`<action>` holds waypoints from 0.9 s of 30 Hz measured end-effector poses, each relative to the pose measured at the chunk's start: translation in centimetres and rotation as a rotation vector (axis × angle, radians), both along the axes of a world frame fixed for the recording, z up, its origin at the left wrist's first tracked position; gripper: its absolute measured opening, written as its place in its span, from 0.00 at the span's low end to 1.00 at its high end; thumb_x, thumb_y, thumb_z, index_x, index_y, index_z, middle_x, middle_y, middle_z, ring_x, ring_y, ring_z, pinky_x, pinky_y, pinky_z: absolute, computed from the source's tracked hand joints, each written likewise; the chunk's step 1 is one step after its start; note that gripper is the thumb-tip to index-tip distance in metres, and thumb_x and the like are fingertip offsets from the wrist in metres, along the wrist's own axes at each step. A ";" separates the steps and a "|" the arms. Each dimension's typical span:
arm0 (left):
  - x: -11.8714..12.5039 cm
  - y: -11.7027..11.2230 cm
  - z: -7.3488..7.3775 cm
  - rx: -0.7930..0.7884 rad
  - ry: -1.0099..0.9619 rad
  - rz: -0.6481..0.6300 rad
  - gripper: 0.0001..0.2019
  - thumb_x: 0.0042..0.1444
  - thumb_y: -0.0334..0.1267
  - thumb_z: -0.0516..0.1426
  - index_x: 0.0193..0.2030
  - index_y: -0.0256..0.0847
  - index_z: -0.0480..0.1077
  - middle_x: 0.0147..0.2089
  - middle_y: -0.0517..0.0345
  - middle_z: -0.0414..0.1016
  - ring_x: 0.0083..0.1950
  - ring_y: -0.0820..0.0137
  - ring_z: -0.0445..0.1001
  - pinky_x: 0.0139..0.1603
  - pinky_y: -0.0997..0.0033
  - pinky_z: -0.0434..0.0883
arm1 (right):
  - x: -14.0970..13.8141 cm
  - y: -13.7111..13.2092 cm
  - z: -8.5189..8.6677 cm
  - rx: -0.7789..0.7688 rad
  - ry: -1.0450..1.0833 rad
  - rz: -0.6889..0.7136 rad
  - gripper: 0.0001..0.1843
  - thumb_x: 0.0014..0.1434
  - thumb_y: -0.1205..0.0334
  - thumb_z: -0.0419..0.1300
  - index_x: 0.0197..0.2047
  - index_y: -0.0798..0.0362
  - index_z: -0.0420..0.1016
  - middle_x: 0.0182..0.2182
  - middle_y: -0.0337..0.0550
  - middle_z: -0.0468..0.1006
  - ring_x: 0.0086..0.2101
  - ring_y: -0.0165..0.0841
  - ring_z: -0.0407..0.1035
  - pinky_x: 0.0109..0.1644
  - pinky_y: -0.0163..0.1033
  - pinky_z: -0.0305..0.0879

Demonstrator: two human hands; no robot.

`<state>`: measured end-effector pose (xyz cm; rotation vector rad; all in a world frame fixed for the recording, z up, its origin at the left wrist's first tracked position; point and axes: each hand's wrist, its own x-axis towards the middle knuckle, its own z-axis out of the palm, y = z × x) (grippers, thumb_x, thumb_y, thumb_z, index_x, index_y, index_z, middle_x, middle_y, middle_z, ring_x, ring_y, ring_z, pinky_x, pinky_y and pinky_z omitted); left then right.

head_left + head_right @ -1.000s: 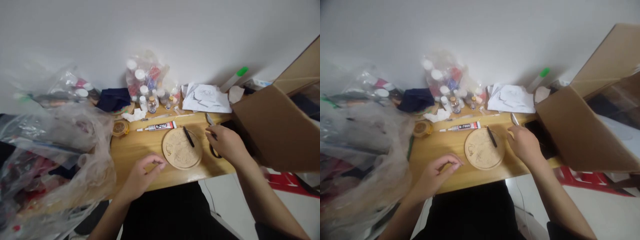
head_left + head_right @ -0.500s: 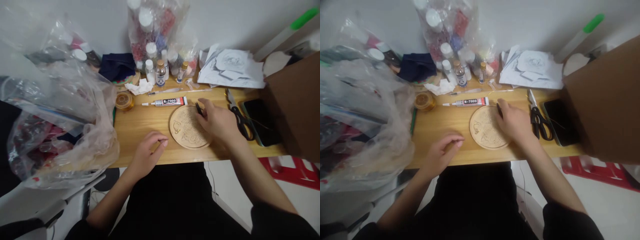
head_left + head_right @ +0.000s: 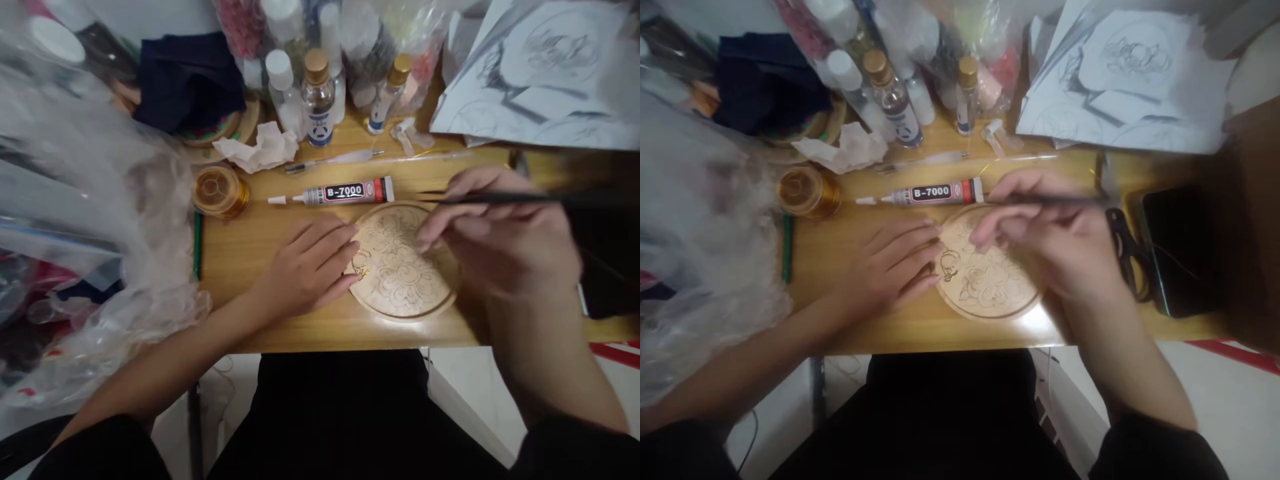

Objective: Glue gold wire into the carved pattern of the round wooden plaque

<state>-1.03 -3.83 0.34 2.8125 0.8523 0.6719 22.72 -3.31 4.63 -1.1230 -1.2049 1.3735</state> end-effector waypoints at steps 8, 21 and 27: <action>-1.2 0.0 -1.0 -0.195 0.002 -0.087 0.15 0.66 0.41 0.54 0.57 0.42 0.66 0.64 0.51 0.70 0.69 0.60 0.64 0.65 0.56 0.66 | -0.4 -3.0 -0.8 0.022 -0.394 -0.021 0.12 0.66 0.51 0.55 0.36 0.43 0.78 0.25 0.37 0.74 0.25 0.31 0.70 0.29 0.40 0.68; -0.7 0.3 -0.6 -0.132 0.073 -0.095 0.15 0.64 0.38 0.55 0.56 0.36 0.68 0.61 0.46 0.72 0.64 0.58 0.68 0.61 0.56 0.70 | -0.7 -1.7 -3.2 -0.011 -0.402 -0.010 0.03 0.55 0.62 0.67 0.35 0.46 0.78 0.30 0.36 0.79 0.27 0.28 0.74 0.30 0.35 0.73; -0.6 0.3 -1.2 -0.130 0.015 -0.109 0.17 0.63 0.38 0.56 0.57 0.35 0.68 0.59 0.43 0.73 0.62 0.55 0.69 0.60 0.50 0.71 | -1.0 -2.7 -2.9 -0.072 -0.259 -0.066 0.10 0.52 0.61 0.69 0.39 0.49 0.77 0.39 0.40 0.83 0.37 0.33 0.79 0.43 0.40 0.78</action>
